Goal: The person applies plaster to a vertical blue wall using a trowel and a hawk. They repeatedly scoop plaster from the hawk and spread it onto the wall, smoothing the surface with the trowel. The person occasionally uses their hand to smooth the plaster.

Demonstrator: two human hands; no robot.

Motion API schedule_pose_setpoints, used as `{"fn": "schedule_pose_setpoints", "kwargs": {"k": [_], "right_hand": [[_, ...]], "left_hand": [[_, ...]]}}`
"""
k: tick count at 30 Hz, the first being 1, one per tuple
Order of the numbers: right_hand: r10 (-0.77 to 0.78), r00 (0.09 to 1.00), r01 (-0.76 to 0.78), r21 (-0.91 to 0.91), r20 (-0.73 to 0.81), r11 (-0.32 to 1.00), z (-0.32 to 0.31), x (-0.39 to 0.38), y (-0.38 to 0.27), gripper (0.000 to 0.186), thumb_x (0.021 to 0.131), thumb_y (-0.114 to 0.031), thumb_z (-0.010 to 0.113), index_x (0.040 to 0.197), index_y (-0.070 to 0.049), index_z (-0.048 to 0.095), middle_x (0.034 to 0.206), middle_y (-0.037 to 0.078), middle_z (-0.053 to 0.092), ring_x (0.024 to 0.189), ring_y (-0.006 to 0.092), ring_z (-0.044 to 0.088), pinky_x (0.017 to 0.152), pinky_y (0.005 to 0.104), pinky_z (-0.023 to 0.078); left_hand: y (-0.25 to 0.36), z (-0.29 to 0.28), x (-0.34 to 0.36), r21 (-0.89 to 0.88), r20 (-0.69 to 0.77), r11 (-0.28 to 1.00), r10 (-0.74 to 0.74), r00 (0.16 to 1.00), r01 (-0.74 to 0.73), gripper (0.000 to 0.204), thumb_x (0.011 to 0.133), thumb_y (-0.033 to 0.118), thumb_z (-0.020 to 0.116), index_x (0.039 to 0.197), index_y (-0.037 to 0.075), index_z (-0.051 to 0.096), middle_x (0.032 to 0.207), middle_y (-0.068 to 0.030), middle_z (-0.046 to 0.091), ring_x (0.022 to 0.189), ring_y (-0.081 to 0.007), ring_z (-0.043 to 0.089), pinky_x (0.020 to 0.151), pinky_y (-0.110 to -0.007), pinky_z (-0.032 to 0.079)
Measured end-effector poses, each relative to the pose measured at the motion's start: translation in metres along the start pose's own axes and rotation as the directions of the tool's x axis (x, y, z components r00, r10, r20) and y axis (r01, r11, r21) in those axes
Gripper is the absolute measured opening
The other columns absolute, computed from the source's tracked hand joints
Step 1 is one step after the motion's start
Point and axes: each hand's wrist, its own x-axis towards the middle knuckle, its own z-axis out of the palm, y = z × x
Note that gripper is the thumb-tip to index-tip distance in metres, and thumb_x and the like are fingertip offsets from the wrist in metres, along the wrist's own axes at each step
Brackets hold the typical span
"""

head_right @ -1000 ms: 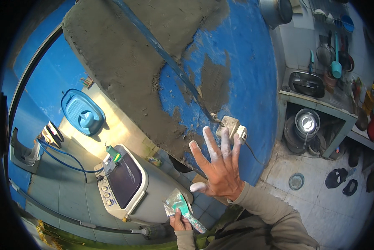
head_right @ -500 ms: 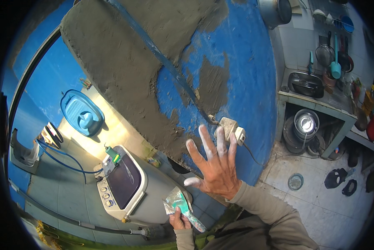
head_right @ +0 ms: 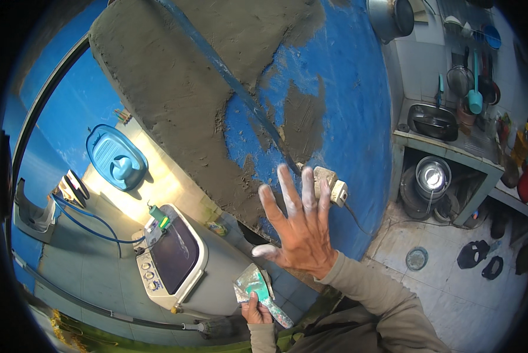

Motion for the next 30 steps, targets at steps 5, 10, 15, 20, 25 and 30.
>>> {"fn": "schedule_pose_setpoints", "kwargs": {"k": [5,10,15,20,25,30], "right_hand": [[0.033,0.988,-0.05,0.106,0.152,0.993,-0.004,-0.046,-0.001,0.088,0.095,-0.073,0.024,0.149,-0.006,0.039,0.157,0.027,0.027,0.144,0.0535,0.018,0.111,0.069,0.013],[-0.021,0.996,0.024,0.043,-0.082,0.999,-0.021,0.004,-0.004,0.089,0.093,-0.075,0.021,0.15,-0.01,0.04,0.157,0.028,0.027,0.145,0.0528,0.016,0.111,0.0688,0.018],[-0.047,0.994,0.048,0.009,-0.096,0.999,-0.006,0.038,-0.004,0.091,0.09,-0.079,0.017,0.157,-0.018,0.028,0.16,0.026,0.02,0.146,0.0522,0.012,0.113,0.0681,0.011],[0.044,0.999,-0.044,0.042,0.016,0.998,0.006,-0.004,-0.004,0.093,0.093,-0.076,0.021,0.154,-0.006,0.03,0.158,0.029,0.022,0.145,0.0539,0.014,0.112,0.0685,0.011],[0.088,0.995,-0.093,0.082,0.056,0.992,-0.005,-0.04,-0.004,0.093,0.096,-0.072,0.023,0.149,0.004,0.034,0.155,0.033,0.027,0.144,0.0554,0.016,0.111,0.0683,0.015],[-0.015,0.995,0.022,0.068,-0.103,0.997,0.0,0.019,-0.012,0.089,0.094,-0.075,0.015,0.155,-0.013,0.03,0.159,0.028,0.023,0.146,0.0534,0.013,0.112,0.0683,0.011]], "left_hand": [[-0.002,-0.001,0.001,0.018,-0.028,1.0,-0.011,1.0,0.011,0.033,0.093,-0.001,0.062,0.125,0.001,0.052,0.104,-0.0067,0.065,0.081,-0.0113,0.064,0.067,-0.023,0.055],[-0.002,0.0,0.005,-0.002,-0.011,1.0,-0.015,1.0,0.015,0.034,0.093,-0.002,0.062,0.125,0.001,0.052,0.104,-0.0069,0.065,0.082,-0.0112,0.064,0.067,-0.023,0.055],[-0.003,0.0,0.005,-0.016,-0.028,1.0,-0.012,1.0,0.012,0.036,0.093,-0.003,0.062,0.127,0.002,0.051,0.104,-0.0069,0.065,0.082,-0.0106,0.063,0.067,-0.023,0.055],[-0.007,-0.013,0.007,0.031,0.034,0.999,-0.019,0.999,0.018,0.037,0.093,0.003,0.064,0.128,0.002,0.051,0.11,-0.0063,0.063,0.088,-0.0104,0.063,0.074,-0.023,0.056],[-0.003,0.004,0.004,-0.002,-0.047,1.0,0.009,0.999,-0.009,0.034,0.093,-0.002,0.063,0.125,0.002,0.052,0.104,-0.0066,0.064,0.082,-0.0102,0.063,0.068,-0.023,0.055],[0.0,0.009,0.005,0.042,-0.01,0.999,-0.023,1.0,0.023,0.04,0.091,0.003,0.067,0.127,0.003,0.051,0.108,-0.0042,0.063,0.083,-0.0076,0.061,0.071,-0.021,0.053]]}}
